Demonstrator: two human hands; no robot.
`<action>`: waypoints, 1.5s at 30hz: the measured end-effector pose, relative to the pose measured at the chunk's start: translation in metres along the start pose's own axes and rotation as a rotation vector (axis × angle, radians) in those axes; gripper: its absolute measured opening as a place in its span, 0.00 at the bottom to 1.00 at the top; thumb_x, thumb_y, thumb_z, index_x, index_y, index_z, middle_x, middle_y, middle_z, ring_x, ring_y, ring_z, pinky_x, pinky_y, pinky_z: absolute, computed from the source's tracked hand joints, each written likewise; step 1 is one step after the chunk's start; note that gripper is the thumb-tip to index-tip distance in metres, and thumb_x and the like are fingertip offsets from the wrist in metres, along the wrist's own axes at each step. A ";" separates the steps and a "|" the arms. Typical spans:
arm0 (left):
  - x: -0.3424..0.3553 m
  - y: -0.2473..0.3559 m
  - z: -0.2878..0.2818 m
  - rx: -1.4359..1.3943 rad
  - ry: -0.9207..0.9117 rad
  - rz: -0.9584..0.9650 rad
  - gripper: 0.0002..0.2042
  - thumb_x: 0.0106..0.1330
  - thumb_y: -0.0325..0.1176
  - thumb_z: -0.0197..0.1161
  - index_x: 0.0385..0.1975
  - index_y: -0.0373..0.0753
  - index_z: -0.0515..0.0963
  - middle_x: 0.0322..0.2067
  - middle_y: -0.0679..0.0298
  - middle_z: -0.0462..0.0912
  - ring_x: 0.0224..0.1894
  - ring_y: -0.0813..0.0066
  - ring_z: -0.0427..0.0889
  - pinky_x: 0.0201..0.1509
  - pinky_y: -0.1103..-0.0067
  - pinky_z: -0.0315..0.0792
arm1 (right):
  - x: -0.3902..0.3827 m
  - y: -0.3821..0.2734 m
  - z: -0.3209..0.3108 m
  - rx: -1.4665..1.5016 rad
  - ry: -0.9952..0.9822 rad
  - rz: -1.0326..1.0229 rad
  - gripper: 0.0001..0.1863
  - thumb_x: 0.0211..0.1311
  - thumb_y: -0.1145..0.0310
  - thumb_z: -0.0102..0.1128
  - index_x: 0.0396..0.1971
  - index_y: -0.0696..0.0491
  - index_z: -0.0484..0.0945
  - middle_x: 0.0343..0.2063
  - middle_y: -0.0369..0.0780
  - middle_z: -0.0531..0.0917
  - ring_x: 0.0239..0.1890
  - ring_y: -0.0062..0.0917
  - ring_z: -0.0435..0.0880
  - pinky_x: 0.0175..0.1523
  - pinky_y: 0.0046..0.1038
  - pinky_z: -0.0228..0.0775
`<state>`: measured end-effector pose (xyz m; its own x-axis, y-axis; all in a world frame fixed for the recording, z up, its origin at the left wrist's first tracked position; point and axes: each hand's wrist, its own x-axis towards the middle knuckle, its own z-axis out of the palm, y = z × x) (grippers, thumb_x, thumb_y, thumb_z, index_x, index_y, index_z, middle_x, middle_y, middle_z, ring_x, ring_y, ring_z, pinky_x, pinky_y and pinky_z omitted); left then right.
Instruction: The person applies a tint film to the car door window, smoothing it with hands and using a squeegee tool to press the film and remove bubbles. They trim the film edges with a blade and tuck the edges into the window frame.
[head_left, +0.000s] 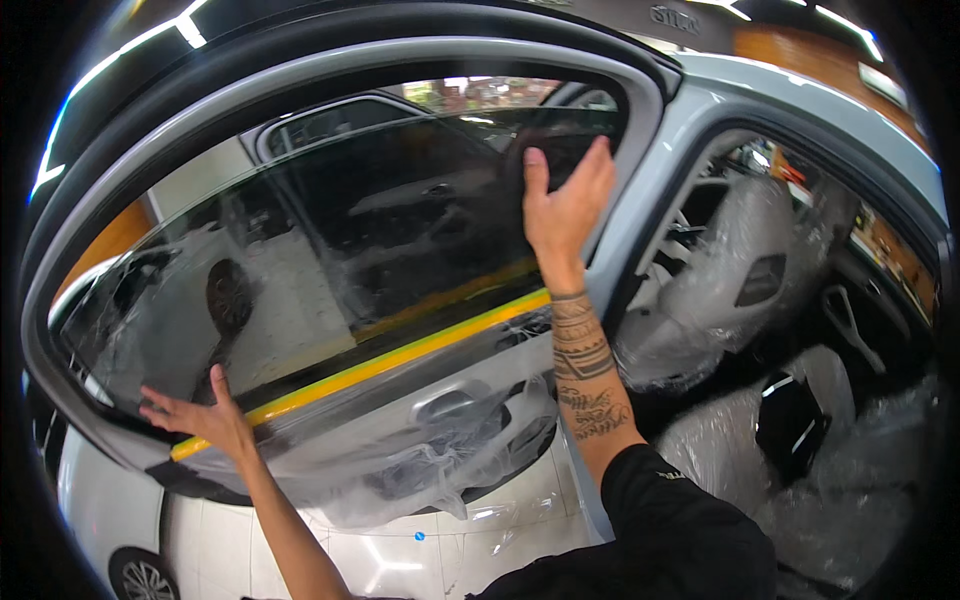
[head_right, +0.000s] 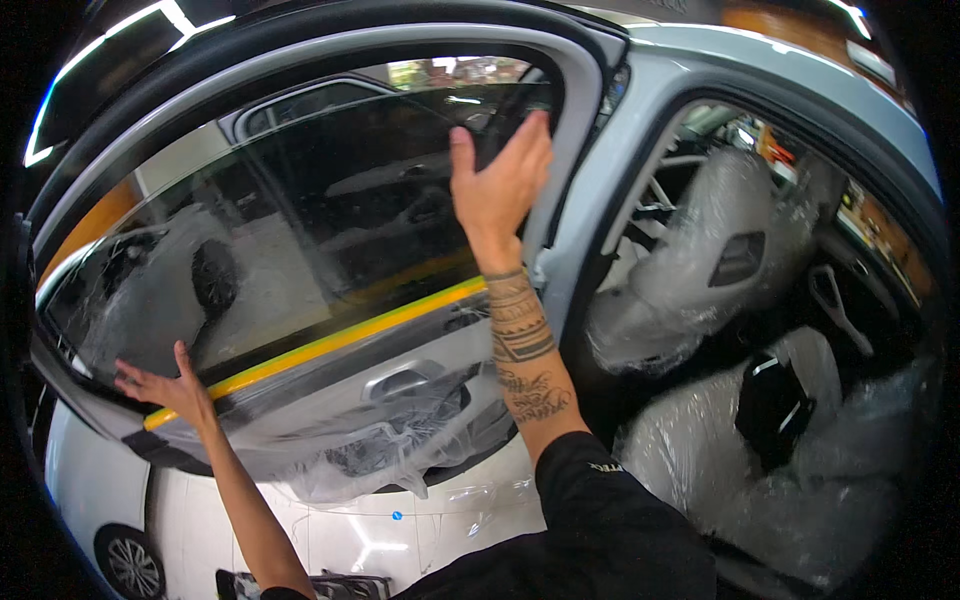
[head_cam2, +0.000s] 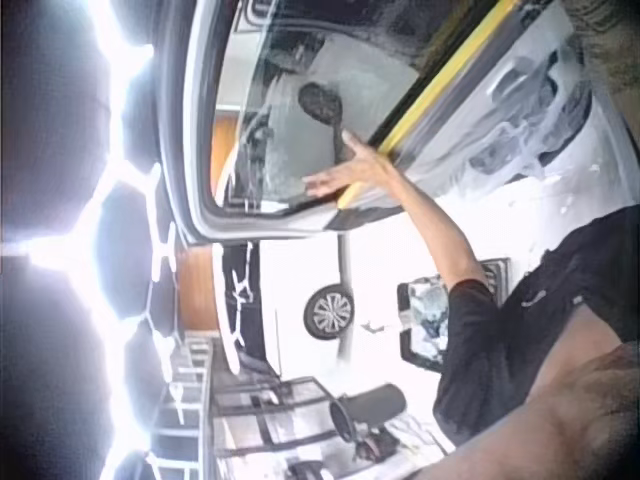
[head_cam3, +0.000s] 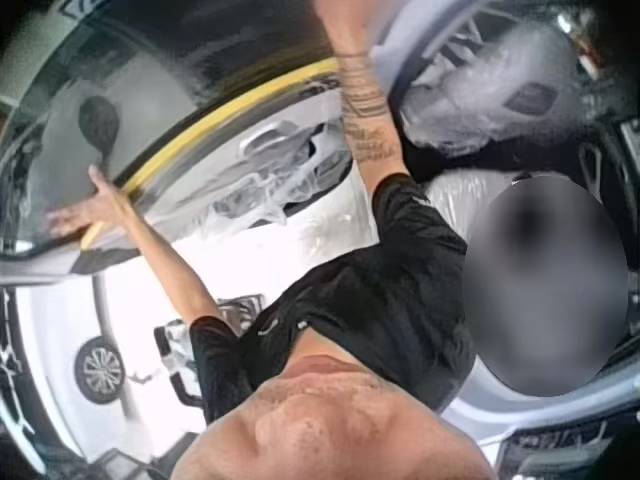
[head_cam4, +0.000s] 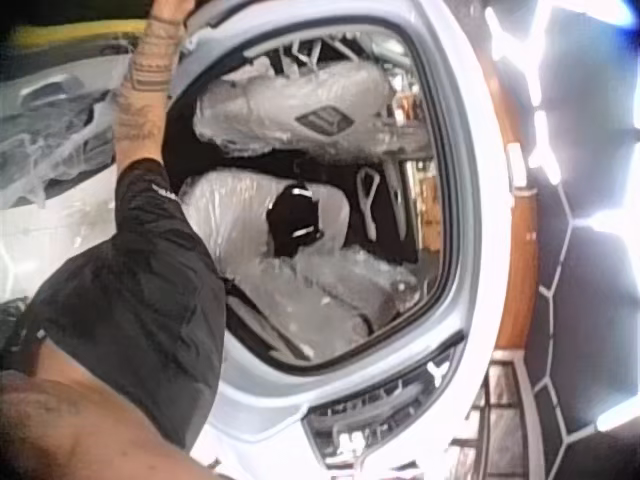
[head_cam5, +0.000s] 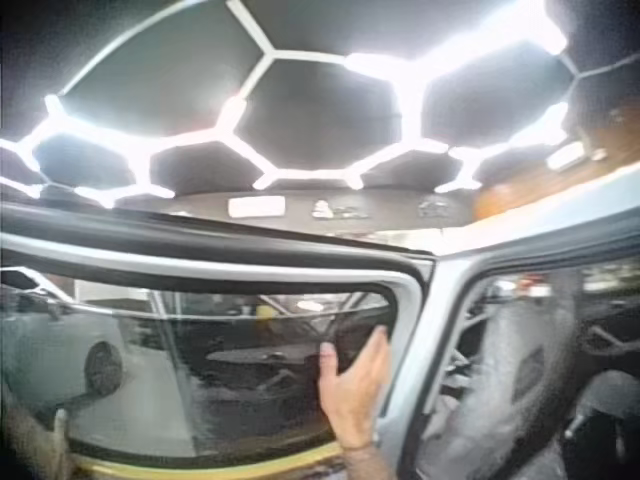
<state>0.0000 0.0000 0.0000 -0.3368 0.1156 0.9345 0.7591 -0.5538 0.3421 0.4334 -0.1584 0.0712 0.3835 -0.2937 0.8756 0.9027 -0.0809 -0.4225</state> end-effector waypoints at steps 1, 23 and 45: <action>0.022 0.001 0.000 0.026 0.015 0.026 0.54 0.55 0.60 0.70 0.75 0.43 0.44 0.72 0.37 0.33 0.74 0.40 0.35 0.73 0.51 0.40 | -0.002 -0.006 0.002 -0.027 0.035 0.017 0.47 0.60 0.49 0.64 0.64 0.71 0.56 0.57 0.59 0.64 0.59 0.49 0.64 0.62 0.46 0.57; -0.023 -0.002 0.009 0.103 0.024 0.105 0.54 0.59 0.67 0.61 0.74 0.36 0.43 0.70 0.29 0.36 0.74 0.36 0.35 0.72 0.49 0.39 | 0.030 0.011 -0.041 -0.156 -0.316 0.216 0.47 0.43 0.65 0.61 0.64 0.72 0.56 0.37 0.57 0.81 0.37 0.51 0.83 0.44 0.48 0.76; -0.028 0.017 -0.006 0.068 -0.090 -0.121 0.65 0.42 0.71 0.69 0.75 0.52 0.36 0.72 0.37 0.26 0.72 0.27 0.32 0.72 0.44 0.38 | -0.132 -0.055 -0.047 0.336 -0.452 -0.312 0.55 0.49 0.57 0.77 0.72 0.54 0.50 0.72 0.54 0.46 0.74 0.50 0.46 0.73 0.50 0.45</action>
<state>0.0196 -0.0175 -0.0208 -0.3796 0.2532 0.8898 0.7528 -0.4746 0.4562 0.3242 -0.1603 -0.0326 0.0707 0.1316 0.9888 0.9688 0.2269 -0.0995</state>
